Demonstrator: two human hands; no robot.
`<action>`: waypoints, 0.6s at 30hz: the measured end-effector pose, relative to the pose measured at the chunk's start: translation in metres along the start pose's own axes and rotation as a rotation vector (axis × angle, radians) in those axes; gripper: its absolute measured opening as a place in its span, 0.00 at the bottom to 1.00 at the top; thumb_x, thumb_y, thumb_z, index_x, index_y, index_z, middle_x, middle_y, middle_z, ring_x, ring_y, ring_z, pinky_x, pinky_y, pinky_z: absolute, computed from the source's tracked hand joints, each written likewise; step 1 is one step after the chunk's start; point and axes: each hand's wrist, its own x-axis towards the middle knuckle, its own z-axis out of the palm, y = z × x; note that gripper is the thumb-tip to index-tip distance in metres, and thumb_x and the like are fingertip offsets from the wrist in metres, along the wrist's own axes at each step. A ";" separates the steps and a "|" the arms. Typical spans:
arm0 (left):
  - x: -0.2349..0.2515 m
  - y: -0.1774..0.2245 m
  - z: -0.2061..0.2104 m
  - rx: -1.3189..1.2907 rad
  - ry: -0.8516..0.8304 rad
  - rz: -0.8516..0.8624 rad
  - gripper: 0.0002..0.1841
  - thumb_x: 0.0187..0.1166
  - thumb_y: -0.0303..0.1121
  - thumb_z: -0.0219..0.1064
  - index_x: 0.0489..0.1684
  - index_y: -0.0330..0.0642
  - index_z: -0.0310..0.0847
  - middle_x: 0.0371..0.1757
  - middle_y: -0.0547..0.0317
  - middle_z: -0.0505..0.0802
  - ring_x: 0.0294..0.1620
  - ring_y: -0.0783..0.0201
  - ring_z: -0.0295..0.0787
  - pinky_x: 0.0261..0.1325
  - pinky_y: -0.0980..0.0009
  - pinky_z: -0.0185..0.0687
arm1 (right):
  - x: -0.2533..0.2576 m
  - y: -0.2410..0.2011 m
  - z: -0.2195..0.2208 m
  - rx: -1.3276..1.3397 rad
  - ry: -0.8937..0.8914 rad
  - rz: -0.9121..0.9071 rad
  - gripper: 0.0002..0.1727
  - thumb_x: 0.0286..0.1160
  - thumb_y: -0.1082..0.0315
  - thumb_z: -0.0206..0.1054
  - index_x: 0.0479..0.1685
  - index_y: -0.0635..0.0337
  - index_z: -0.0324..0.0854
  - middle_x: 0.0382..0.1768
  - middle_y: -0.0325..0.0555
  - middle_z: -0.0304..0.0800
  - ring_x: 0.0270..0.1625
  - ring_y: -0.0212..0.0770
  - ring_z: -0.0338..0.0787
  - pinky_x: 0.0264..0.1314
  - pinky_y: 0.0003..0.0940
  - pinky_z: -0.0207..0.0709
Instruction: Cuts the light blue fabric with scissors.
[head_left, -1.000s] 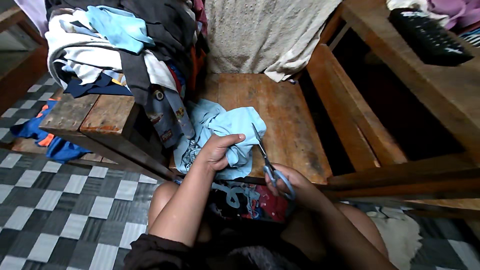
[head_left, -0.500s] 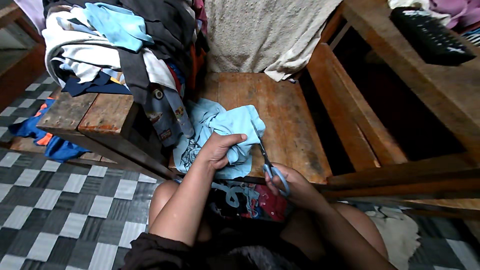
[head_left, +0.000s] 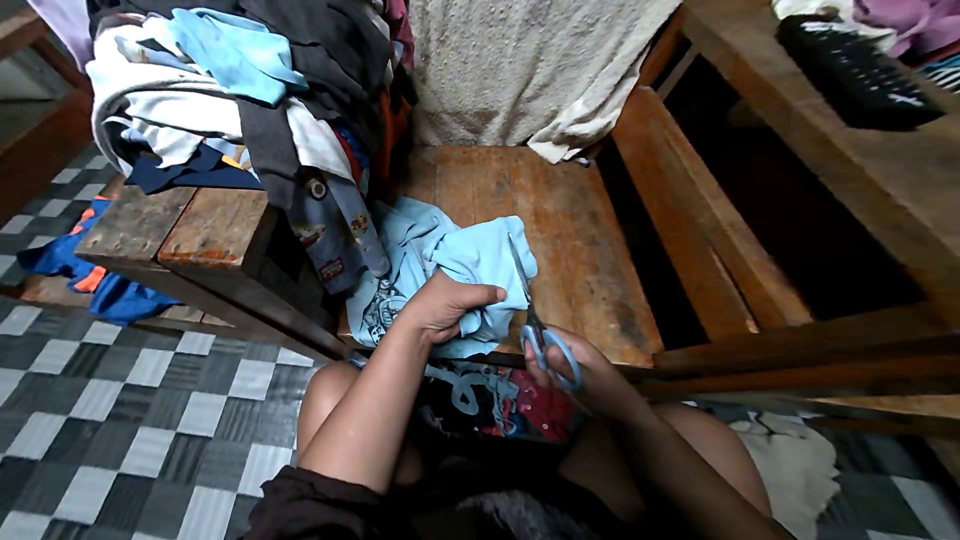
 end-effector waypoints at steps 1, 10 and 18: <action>0.000 0.000 0.000 0.003 0.000 -0.002 0.13 0.68 0.12 0.63 0.46 0.38 0.78 0.36 0.61 0.93 0.39 0.70 0.92 0.50 0.71 0.89 | 0.000 0.000 0.000 -0.007 0.004 -0.003 0.28 0.68 0.31 0.68 0.41 0.46 0.77 0.20 0.18 0.79 0.21 0.15 0.76 0.25 0.12 0.70; 0.002 0.000 -0.002 -0.018 0.015 0.011 0.14 0.69 0.11 0.63 0.46 0.38 0.78 0.36 0.61 0.93 0.39 0.70 0.92 0.50 0.71 0.89 | 0.001 -0.001 0.004 -0.004 0.057 0.040 0.19 0.74 0.41 0.69 0.39 0.46 0.76 0.18 0.17 0.77 0.19 0.15 0.75 0.25 0.11 0.70; 0.001 0.000 -0.007 0.095 -0.044 -0.013 0.14 0.65 0.12 0.67 0.44 0.38 0.80 0.36 0.63 0.94 0.40 0.71 0.92 0.51 0.72 0.89 | 0.000 0.001 0.002 0.072 0.000 0.008 0.26 0.65 0.32 0.72 0.39 0.45 0.79 0.20 0.19 0.80 0.20 0.16 0.76 0.24 0.11 0.70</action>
